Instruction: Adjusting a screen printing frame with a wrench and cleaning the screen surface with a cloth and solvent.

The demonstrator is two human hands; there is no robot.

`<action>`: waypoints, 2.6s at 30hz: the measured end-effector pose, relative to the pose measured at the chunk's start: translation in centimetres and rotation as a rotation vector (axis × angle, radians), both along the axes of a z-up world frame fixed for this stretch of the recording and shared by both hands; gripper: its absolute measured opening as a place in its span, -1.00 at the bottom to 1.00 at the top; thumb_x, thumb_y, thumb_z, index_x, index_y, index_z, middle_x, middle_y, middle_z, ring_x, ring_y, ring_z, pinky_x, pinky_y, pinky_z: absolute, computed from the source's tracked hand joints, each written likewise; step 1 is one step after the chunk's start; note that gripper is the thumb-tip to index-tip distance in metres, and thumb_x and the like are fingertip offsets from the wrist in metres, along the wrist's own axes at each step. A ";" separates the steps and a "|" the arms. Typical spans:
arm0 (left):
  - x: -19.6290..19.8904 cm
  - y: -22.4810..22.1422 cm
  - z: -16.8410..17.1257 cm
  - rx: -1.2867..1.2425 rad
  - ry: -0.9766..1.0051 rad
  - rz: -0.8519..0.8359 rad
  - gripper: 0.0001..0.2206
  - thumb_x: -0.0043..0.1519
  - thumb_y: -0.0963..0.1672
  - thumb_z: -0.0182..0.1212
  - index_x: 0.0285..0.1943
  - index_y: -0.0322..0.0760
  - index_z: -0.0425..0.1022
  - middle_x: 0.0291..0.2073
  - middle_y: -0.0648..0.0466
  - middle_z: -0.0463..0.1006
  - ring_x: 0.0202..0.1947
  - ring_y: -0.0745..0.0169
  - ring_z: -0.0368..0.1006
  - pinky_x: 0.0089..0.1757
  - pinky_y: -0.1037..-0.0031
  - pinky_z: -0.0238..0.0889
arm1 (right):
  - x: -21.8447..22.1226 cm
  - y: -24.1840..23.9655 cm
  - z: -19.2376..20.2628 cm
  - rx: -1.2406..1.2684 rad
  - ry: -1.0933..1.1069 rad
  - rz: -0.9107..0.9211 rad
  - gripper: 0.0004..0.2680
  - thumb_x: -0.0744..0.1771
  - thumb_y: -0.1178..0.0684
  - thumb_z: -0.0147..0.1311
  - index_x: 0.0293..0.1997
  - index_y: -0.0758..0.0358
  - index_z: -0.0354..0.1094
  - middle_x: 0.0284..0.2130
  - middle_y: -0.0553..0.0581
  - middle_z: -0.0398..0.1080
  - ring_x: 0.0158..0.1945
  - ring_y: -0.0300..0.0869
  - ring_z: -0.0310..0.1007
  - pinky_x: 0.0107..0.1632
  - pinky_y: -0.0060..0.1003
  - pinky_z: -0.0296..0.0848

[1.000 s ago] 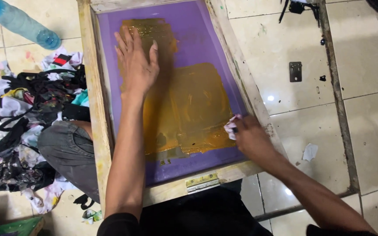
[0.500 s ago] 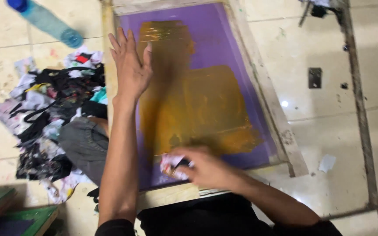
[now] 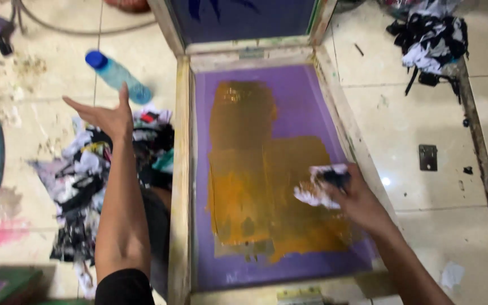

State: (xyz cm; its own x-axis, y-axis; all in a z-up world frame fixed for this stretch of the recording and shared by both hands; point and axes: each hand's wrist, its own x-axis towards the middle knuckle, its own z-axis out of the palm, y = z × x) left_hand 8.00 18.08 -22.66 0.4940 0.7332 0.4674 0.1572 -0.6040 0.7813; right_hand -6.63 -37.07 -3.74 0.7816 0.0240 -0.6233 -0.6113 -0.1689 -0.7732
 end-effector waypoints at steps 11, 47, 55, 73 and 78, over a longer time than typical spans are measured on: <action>4.7 1.2 0.0 -0.445 0.185 -0.274 0.09 0.10 0.11 0.64 0.58 -0.10 -0.27 0.54 -0.23 0.05 0.50 -0.16 0.09 0.31 0.08 0.09 | -10.7 -5.5 -8.6 -0.846 -0.676 1.176 -0.33 0.21 0.06 0.17 0.53 -0.08 -0.05 0.47 0.01 -0.02 0.39 0.02 0.00 0.28 0.16 0.08; -0.7 -24.5 11.8 0.426 0.741 -0.681 -0.37 0.48 0.08 -0.40 0.62 -0.39 -0.23 0.58 -0.22 -0.21 0.57 -0.23 -0.34 0.42 0.02 -0.44 | 8.9 -2.0 12.7 -2.118 -1.048 1.780 -0.42 0.21 -0.24 0.19 0.34 -0.10 0.01 0.22 0.07 0.29 0.33 -0.14 0.24 0.45 0.14 0.11; 0.9 -27.6 9.8 0.425 0.836 -0.783 -0.37 0.48 0.11 -0.54 0.63 -0.34 -0.19 0.60 -0.19 -0.20 0.59 -0.18 -0.32 0.47 0.00 -0.42 | 6.2 4.3 14.0 -1.987 -1.618 1.637 -0.80 0.29 0.04 0.01 -0.05 0.17 0.46 -0.10 0.18 0.52 0.16 0.14 0.33 0.38 0.31 0.05; 1.7 -16.7 8.7 0.081 0.717 -0.711 -0.30 0.42 0.12 -0.49 0.59 -0.48 -0.16 0.57 -0.27 -0.19 0.56 -0.29 -0.41 0.40 -0.02 -0.48 | 4.5 7.8 14.5 -1.613 -1.579 1.811 -0.65 0.21 -0.21 0.25 0.05 -0.02 0.42 -0.04 0.07 0.50 0.09 -0.08 0.34 0.11 -0.05 0.31; 1.1 -17.3 9.0 0.090 0.780 -0.737 -0.28 0.41 0.15 -0.57 0.61 -0.44 -0.26 0.58 -0.25 -0.25 0.57 -0.24 -0.45 0.42 0.01 -0.47 | 3.8 5.7 15.4 -2.039 -1.365 2.035 -0.62 0.31 -0.13 0.11 0.20 0.20 0.34 -0.22 0.04 0.45 -0.09 -0.17 0.29 0.12 -0.12 0.30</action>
State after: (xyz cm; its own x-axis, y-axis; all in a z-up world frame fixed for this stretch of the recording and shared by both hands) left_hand 9.11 0.74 -13.64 0.9850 0.1121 -0.1309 0.1673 -0.8038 0.5709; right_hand -2.87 -31.35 11.62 0.3686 0.7485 -0.5512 0.6291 0.2357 0.7407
